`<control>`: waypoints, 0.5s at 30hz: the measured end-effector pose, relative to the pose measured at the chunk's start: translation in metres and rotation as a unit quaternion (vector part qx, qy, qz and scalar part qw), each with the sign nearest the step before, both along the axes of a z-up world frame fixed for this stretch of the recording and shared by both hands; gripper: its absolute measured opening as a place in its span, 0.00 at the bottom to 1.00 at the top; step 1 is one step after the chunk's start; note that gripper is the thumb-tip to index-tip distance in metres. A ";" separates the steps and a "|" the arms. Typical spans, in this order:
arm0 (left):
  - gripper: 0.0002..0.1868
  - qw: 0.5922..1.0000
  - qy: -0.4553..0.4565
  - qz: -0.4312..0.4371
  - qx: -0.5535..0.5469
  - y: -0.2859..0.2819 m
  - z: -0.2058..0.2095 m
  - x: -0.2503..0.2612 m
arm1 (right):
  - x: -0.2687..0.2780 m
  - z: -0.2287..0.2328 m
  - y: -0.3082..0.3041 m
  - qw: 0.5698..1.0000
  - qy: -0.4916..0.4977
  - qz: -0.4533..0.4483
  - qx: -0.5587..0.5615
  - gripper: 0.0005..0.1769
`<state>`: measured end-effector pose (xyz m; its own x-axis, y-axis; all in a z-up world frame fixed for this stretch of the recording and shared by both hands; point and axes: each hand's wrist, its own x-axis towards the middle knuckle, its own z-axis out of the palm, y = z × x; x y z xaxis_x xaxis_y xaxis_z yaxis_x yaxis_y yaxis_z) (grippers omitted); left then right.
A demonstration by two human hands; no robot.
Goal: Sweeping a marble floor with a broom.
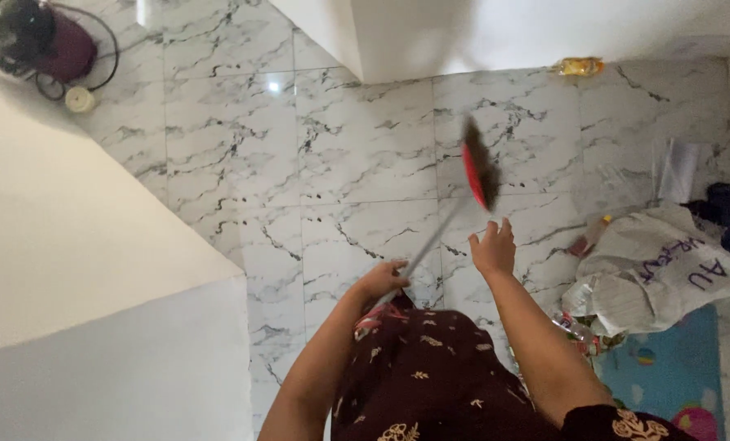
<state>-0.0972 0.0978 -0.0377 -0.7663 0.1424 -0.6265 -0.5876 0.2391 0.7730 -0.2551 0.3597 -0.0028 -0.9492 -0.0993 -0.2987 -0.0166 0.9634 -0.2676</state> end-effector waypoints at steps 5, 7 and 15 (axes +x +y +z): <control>0.26 0.989 0.029 -0.134 -0.058 0.009 -0.006 -0.008 | 0.008 0.002 0.024 0.997 0.004 0.069 0.020 0.36; 0.17 0.985 -0.085 -0.132 -0.064 0.002 -0.008 -0.009 | 0.011 -0.001 0.038 0.990 0.018 0.129 0.058 0.39; 0.19 0.968 -0.074 -0.064 -0.229 -0.064 0.001 -0.015 | 0.024 -0.027 0.074 0.986 0.101 0.122 0.056 0.38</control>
